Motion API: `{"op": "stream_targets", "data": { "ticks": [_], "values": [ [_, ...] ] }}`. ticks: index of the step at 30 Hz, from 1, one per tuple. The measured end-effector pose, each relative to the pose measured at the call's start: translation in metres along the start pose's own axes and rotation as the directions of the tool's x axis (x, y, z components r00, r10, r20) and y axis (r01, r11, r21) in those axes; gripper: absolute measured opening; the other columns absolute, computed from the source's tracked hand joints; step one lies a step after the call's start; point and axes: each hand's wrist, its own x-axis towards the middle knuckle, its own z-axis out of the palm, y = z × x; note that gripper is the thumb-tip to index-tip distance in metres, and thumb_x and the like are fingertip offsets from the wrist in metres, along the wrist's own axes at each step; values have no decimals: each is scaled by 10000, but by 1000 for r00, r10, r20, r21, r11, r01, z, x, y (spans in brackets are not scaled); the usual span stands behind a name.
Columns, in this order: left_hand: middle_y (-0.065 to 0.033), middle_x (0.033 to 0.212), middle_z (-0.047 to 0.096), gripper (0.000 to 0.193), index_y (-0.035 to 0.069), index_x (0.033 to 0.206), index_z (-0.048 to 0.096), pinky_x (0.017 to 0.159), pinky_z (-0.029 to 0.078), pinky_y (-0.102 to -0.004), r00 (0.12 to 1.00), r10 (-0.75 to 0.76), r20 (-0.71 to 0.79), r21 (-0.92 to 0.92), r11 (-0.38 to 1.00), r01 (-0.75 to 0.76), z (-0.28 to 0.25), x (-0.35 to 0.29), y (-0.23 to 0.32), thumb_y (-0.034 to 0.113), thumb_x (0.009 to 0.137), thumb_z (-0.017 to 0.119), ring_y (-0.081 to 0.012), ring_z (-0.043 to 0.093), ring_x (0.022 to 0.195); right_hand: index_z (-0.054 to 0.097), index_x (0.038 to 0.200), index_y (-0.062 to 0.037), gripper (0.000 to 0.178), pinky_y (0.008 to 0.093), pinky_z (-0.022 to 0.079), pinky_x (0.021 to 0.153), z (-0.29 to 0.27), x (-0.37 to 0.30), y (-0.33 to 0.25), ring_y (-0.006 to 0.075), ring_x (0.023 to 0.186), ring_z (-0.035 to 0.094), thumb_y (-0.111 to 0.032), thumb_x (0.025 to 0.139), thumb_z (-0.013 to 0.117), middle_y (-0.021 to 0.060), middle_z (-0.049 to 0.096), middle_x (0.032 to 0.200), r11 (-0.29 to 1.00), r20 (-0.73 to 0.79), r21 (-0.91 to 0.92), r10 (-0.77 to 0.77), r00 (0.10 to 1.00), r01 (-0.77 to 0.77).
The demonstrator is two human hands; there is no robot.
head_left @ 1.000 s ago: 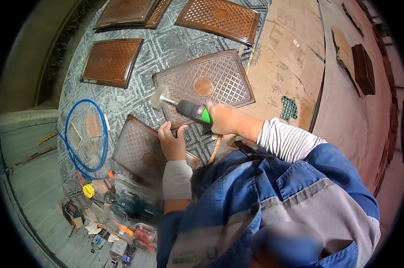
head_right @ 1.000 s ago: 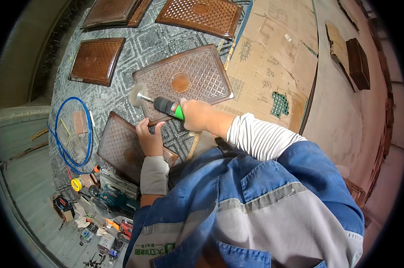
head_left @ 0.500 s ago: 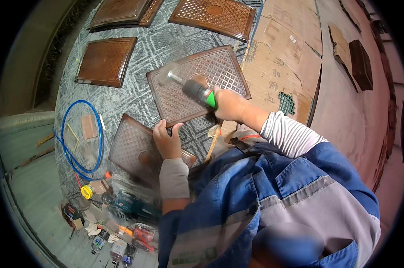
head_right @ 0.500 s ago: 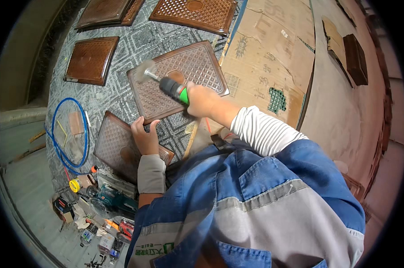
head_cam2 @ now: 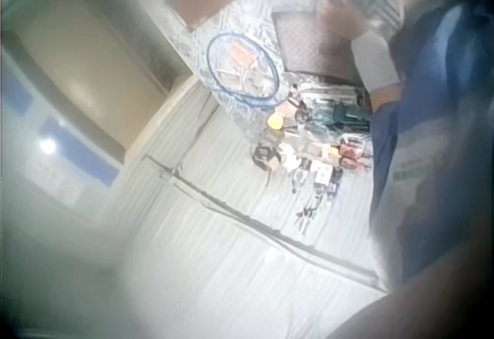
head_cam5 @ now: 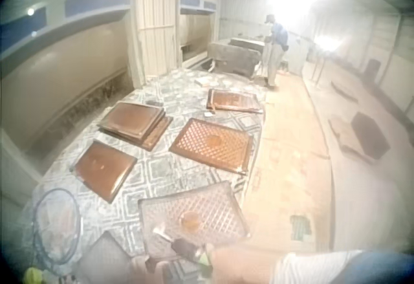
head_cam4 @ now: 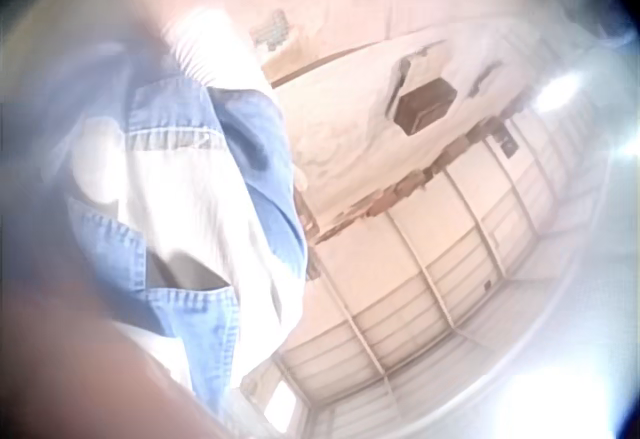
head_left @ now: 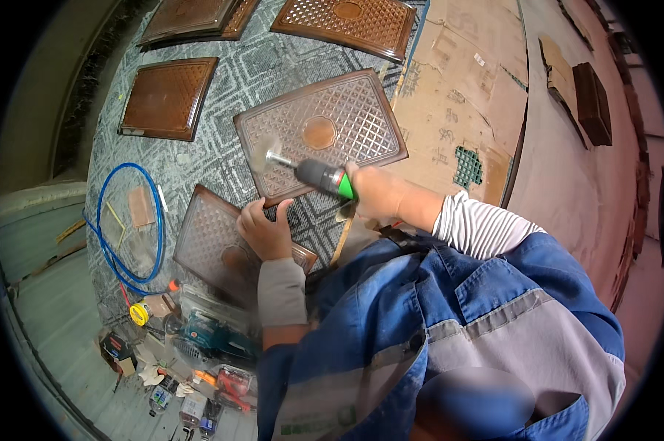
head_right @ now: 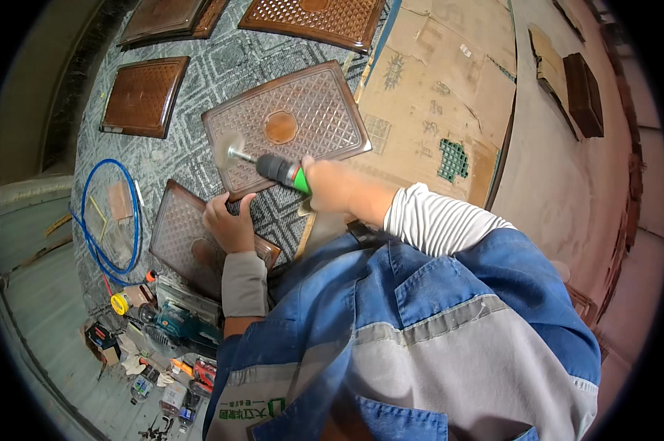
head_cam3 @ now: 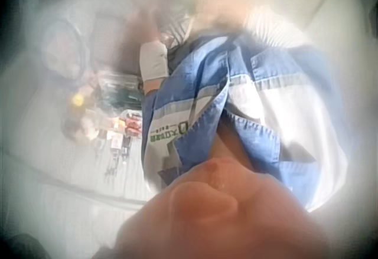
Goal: The person sands the surface of ornate wooden panels using a handheld power sander, moving the tool across the patterned faces of each panel.
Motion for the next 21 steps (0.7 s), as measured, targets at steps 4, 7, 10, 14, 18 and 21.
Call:
{"op": "stream_targets", "data": {
  "ticks": [4,7,10,14,18,21],
  "values": [
    [-44,1030,609,586,101,1066,556,1015,411,-520,998,41,-56,94,995,-36,1,-1,-1,521,759,826,-265,597,1008,501,1136,67,443,468,561,842,-20,14,15,436,965,695,-63,758,692,288,696,961,999,-131,27,23,991,-20],
    [-46,1051,613,611,88,1081,569,1028,401,-531,999,16,-27,107,994,-13,0,-1,-2,542,756,818,-272,591,1040,495,1165,65,478,470,562,844,-11,1,6,437,965,696,-92,768,710,281,699,961,1000,-32,-22,-21,999,20],
    [-51,1099,615,635,79,1135,583,1032,406,-530,999,37,-22,120,992,-34,1,-3,-4,543,766,809,-283,585,1084,494,1168,57,507,474,565,835,-7,-11,-2,441,957,697,-127,766,741,281,700,965,999,49,-31,-29,998,31],
    [-83,1185,635,626,71,1176,622,1029,409,-537,998,39,-43,45,998,-38,4,-2,-7,520,783,812,-321,586,1131,494,1123,58,432,477,568,788,-12,7,15,433,915,705,-72,772,710,283,697,940,1000,-109,-15,-14,994,12],
    [-102,1289,625,606,48,1174,651,1042,411,-528,1000,10,-5,68,998,-9,1,-1,-3,488,792,816,-340,565,1192,495,1189,59,474,484,555,832,-12,-16,-5,440,959,695,-112,806,716,279,701,971,1000,94,-14,-17,995,19],
    [-103,1307,632,599,37,1173,656,1046,413,-522,1000,11,0,68,998,-11,4,-1,-5,475,797,816,-341,562,1208,496,1206,65,501,476,553,864,-18,-15,-7,432,988,691,-119,799,722,283,698,991,1000,136,0,-14,991,14]
  ]
}}
